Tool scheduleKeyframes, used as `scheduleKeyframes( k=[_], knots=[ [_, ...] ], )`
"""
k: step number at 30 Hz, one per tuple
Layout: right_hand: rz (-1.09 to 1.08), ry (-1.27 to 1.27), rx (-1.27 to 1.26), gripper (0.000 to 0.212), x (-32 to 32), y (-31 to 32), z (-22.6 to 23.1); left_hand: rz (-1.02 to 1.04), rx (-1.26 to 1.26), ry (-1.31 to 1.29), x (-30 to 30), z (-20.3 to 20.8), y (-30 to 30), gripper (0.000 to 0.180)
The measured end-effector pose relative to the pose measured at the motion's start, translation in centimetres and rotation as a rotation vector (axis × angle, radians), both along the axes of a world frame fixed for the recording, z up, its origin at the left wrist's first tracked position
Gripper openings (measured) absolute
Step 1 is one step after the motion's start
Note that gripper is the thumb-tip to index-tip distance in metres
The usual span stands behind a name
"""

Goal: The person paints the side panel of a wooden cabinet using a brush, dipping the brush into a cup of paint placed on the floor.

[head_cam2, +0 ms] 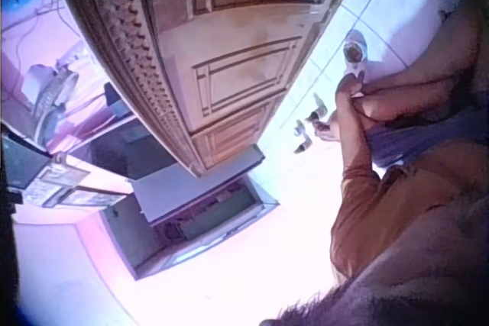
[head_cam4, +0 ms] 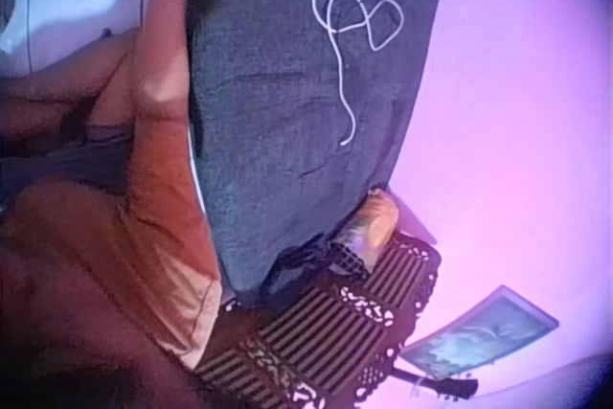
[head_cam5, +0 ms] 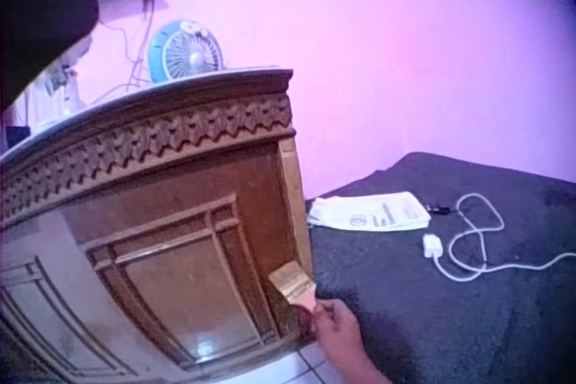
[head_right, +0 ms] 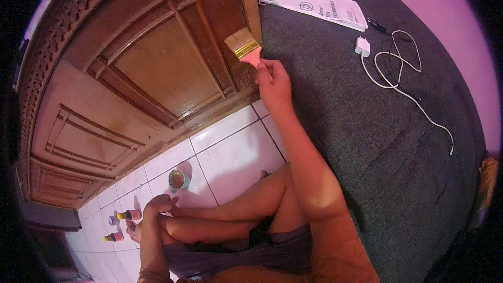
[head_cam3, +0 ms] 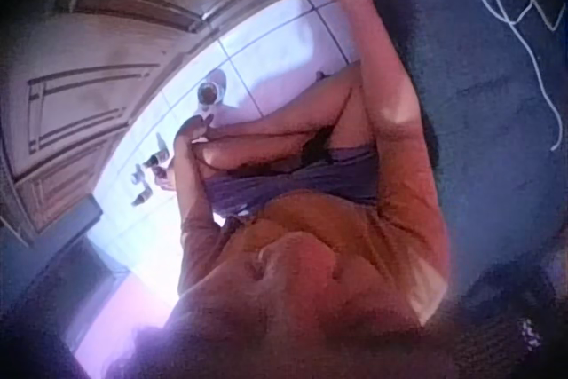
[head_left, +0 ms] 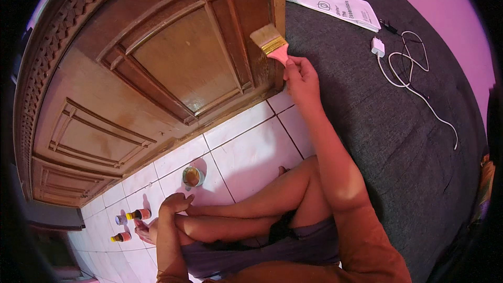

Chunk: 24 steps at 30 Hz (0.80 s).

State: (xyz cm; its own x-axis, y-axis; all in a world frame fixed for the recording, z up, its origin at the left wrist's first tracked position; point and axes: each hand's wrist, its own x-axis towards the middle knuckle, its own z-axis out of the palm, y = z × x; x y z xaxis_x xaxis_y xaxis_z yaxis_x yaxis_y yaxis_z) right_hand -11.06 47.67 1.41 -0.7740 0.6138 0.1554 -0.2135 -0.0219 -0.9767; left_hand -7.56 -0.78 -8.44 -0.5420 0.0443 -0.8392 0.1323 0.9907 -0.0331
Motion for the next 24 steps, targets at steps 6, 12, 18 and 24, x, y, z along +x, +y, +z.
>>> scheduleKeyframes(
  k=[6, 12, 18, 24],
  knots=[
    [0.005, -0.006, 0.141, 0.021, -1.9, 0.7, -5.1, -0.007, -0.004, 0.035, 0.1, 0.1, 0.5, 0.071],
    [-0.118, -0.448, 0.417, 0.027, -2.5, -0.4, -11.5, -0.042, 0.059, 0.078, 0.1, -1.9, -1.4, 0.069],
    [-0.046, -0.776, 0.316, 0.029, -1.8, 0.3, -12.0, -0.036, 0.113, 0.033, -0.2, -0.7, -0.1, 0.071],
    [0.075, -0.549, 0.300, 0.040, -5.1, 2.2, -9.0, -0.047, 0.150, 0.055, -0.4, -1.5, 0.1, 0.073]
  ],
)
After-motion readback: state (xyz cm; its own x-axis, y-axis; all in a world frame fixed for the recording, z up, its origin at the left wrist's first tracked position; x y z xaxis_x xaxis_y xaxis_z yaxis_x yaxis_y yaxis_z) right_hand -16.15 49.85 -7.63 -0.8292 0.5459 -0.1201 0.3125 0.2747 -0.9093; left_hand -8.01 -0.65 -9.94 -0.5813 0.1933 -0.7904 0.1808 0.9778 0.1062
